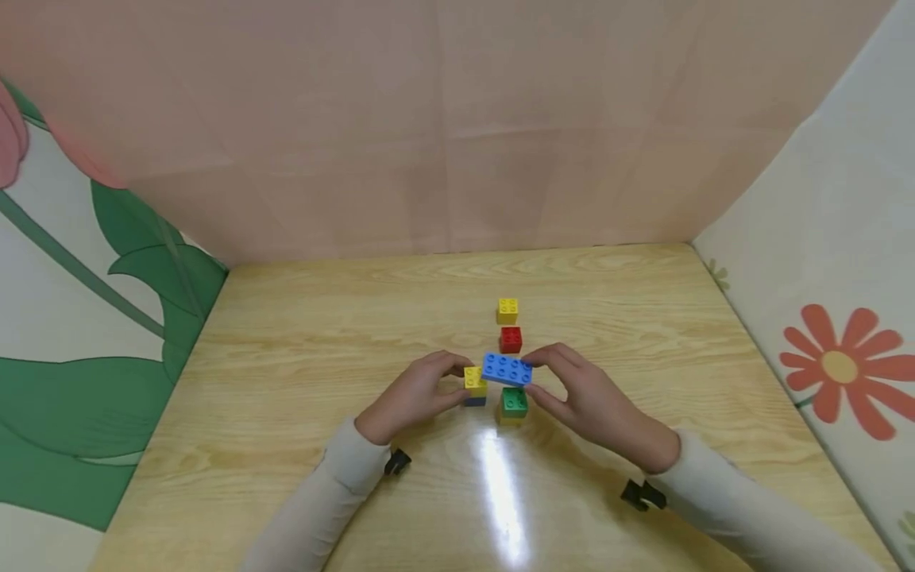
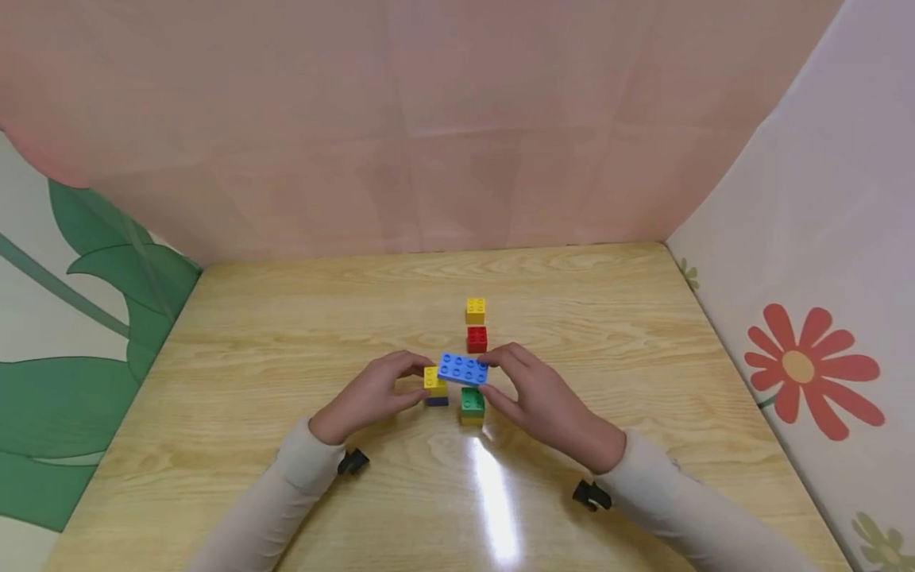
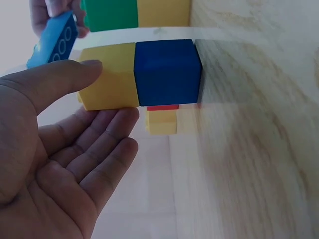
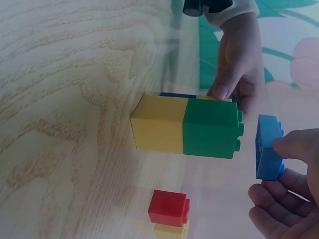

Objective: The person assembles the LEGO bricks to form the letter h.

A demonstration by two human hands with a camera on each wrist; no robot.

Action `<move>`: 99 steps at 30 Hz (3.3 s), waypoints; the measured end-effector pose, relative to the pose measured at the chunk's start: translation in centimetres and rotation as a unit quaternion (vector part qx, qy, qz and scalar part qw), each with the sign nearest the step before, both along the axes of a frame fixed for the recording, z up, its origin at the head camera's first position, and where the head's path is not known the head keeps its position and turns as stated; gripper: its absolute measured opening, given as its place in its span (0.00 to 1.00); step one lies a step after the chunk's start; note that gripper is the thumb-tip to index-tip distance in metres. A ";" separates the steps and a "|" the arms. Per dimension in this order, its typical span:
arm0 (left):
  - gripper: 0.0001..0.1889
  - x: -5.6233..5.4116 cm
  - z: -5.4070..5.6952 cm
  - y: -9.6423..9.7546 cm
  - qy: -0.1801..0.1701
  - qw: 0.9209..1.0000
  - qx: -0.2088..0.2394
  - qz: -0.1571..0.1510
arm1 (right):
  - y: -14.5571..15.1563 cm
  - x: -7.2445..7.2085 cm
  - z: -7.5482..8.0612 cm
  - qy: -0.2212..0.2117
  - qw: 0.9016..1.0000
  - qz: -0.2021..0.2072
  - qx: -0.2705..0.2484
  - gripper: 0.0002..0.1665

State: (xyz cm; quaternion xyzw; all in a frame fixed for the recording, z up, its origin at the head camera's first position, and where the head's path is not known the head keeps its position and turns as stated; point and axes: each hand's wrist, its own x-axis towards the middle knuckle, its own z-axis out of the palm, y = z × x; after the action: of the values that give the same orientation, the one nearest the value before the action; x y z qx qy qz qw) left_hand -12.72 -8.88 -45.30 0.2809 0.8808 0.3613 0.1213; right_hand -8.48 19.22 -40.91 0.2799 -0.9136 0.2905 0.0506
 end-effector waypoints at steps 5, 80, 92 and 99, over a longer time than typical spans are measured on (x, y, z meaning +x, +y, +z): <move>0.21 0.1 0.2 0.0 0.001 1.000 -0.002 -0.001 | -0.2 0.0 -0.1 -0.003 1.000 -0.001 -0.004 0.22; 0.18 0.8 0.3 -0.2 0.013 0.997 -0.001 -0.079 | -1.8 0.9 -1.6 0.002 0.999 0.051 0.014 0.25; 0.17 0.8 0.6 -0.2 0.008 0.997 -0.002 -0.081 | -1.9 0.9 -1.5 0.027 0.997 0.064 0.029 0.26; 0.18 0.9 0.7 -0.2 0.015 0.997 -0.006 -0.081 | -2.0 0.7 -1.4 0.041 0.996 0.066 0.041 0.26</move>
State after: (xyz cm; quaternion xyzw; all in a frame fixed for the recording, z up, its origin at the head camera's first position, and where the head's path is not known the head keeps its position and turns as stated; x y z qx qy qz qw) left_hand -11.86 -9.06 -44.59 0.3561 0.8592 0.3405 0.1381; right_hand -7.74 17.18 -42.30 0.3528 -0.9016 0.2439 0.0569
